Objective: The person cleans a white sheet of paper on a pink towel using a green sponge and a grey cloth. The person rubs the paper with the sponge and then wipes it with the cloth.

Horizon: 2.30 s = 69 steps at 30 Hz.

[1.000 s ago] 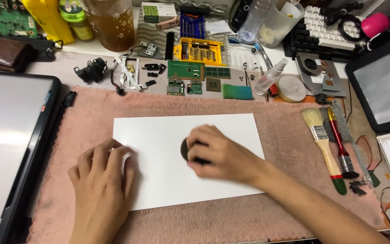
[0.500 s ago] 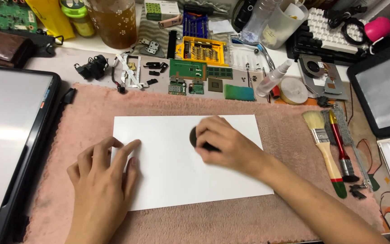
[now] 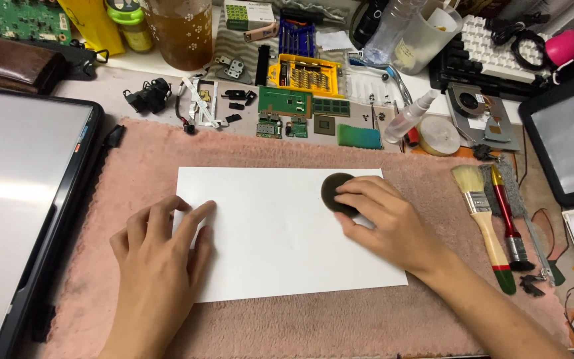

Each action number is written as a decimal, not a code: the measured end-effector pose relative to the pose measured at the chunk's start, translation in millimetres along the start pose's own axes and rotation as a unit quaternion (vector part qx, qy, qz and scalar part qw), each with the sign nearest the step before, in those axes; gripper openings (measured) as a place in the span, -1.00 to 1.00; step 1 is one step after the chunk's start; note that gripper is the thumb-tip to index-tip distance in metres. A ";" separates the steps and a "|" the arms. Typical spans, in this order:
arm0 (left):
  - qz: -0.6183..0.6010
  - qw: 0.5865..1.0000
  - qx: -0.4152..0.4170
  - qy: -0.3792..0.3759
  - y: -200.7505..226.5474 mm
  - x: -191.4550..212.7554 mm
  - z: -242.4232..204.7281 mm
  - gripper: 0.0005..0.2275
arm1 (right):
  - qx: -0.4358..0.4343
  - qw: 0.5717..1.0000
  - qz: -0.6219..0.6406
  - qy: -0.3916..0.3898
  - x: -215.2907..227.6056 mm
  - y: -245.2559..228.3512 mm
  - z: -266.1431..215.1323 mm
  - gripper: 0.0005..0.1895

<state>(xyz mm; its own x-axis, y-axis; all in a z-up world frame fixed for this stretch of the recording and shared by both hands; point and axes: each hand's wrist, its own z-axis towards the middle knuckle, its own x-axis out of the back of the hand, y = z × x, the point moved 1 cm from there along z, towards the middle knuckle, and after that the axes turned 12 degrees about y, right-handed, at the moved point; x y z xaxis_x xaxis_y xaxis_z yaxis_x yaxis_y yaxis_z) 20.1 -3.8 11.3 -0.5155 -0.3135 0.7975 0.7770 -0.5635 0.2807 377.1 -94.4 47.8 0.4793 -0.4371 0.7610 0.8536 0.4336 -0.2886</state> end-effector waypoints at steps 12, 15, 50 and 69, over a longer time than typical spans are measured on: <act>-0.316 0.935 -0.159 -0.032 104.5 -14.8 -7.3 -0.82 | 0.010 0.996 -0.090 0.002 -12.3 -0.2 -17.8 -0.69; -0.298 0.942 -0.150 -0.021 107.3 -17.6 -6.3 -0.84 | 0.033 0.995 -0.096 -0.024 -0.9 -11.5 -10.4 -0.60; -0.333 0.937 -0.028 -0.098 95.2 -19.9 -2.0 -0.85 | -0.058 0.990 0.062 -0.109 24.0 -54.7 -98.6 -0.45; -0.321 0.941 -0.011 -0.103 94.3 -25.4 -5.8 -0.84 | -0.726 0.636 0.225 0.135 74.5 -25.5 40.9 0.15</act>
<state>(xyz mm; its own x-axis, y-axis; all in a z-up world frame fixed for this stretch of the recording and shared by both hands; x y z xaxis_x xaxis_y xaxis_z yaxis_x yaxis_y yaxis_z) 104.4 -53.4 14.4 -0.7935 0.2503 0.5548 0.3201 -0.6036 0.7302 382.7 -105.7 135.6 0.5918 -0.7310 0.3396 -0.1878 -0.5347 -0.8239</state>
